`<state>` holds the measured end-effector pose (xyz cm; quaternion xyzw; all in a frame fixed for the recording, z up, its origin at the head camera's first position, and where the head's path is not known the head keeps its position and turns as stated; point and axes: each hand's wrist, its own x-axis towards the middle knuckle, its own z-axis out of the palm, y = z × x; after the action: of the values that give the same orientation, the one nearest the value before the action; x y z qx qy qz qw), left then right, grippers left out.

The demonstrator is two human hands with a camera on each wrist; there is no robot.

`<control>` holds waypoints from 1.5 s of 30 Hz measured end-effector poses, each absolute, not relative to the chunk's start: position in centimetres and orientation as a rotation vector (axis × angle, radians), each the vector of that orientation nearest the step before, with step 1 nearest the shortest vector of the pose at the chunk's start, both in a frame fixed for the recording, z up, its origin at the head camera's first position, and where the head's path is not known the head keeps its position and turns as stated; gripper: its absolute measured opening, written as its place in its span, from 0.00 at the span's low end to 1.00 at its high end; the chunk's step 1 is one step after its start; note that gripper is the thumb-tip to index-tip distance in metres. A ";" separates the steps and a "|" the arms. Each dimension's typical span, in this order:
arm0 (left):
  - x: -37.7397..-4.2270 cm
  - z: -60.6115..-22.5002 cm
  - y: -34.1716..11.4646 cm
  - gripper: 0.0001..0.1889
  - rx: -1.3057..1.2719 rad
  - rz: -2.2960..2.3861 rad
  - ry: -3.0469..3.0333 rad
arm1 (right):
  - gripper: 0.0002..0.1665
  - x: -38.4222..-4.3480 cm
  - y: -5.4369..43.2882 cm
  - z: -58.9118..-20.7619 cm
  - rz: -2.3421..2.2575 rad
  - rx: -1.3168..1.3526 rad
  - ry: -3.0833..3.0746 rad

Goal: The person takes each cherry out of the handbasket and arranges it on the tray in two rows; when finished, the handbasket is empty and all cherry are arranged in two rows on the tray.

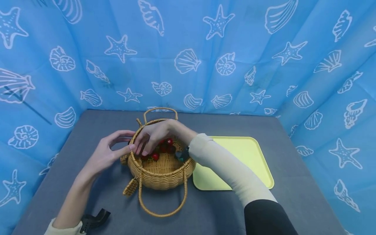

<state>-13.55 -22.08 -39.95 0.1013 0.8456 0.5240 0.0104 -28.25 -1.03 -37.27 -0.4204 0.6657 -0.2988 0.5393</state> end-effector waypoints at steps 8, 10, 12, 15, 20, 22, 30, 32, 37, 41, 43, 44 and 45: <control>-13.4 -40.0 -22.2 0.26 0.313 1.630 2.641 | 0.24 -28.3 -0.9 -38.2 -0.632 -1.016 1.723; -13.3 -40.1 -22.2 0.26 0.315 1.632 2.642 | 0.24 -28.3 -0.9 -38.5 -0.631 -1.001 1.756; -13.3 -40.1 -22.2 0.26 0.315 1.630 2.644 | 0.24 -28.3 -0.9 -38.7 -0.629 -0.980 1.776; -13.4 -40.2 -22.2 0.26 0.324 1.622 2.652 | 0.24 -28.3 -0.8 -38.9 -0.607 -0.968 1.774; -13.5 -40.1 -22.1 0.25 0.340 1.619 2.658 | 0.25 -28.0 -0.9 -38.9 -0.565 -0.990 1.760; -13.5 -40.0 -22.1 0.25 0.344 1.617 2.662 | 0.25 -28.0 -0.9 -38.9 -0.544 -1.008 1.764; -13.4 -39.8 -22.0 0.25 0.336 1.606 2.665 | 0.26 -28.2 -1.0 -39.1 -0.481 -1.029 1.744; -13.4 -39.8 -22.0 0.25 0.330 1.604 2.663 | 0.26 -28.3 -1.1 -39.2 -0.479 -1.029 1.729; -13.5 -39.8 -22.0 0.26 0.320 1.599 2.664 | 0.27 -28.3 -1.2 -39.3 -0.472 -1.042 1.716; -13.6 -39.8 -22.0 0.26 0.315 1.604 2.659 | 0.29 -28.2 -1.3 -39.3 -0.454 -1.080 1.702; -13.5 -39.9 -22.0 0.26 0.316 1.605 2.658 | 0.30 -28.1 -1.4 -39.3 -0.448 -1.082 1.691; -13.5 -39.9 -22.1 0.26 0.315 1.605 2.659 | 0.30 -28.1 -1.4 -39.3 -0.446 -1.083 1.687; -13.5 -39.9 -22.1 0.26 0.316 1.605 2.660 | 0.30 -28.0 -1.4 -39.3 -0.446 -1.081 1.684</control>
<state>-13.51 -22.08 -39.94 0.1012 0.8518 0.5140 0.0095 -28.05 -1.44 -39.35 -0.4507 0.7020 -0.1859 0.5191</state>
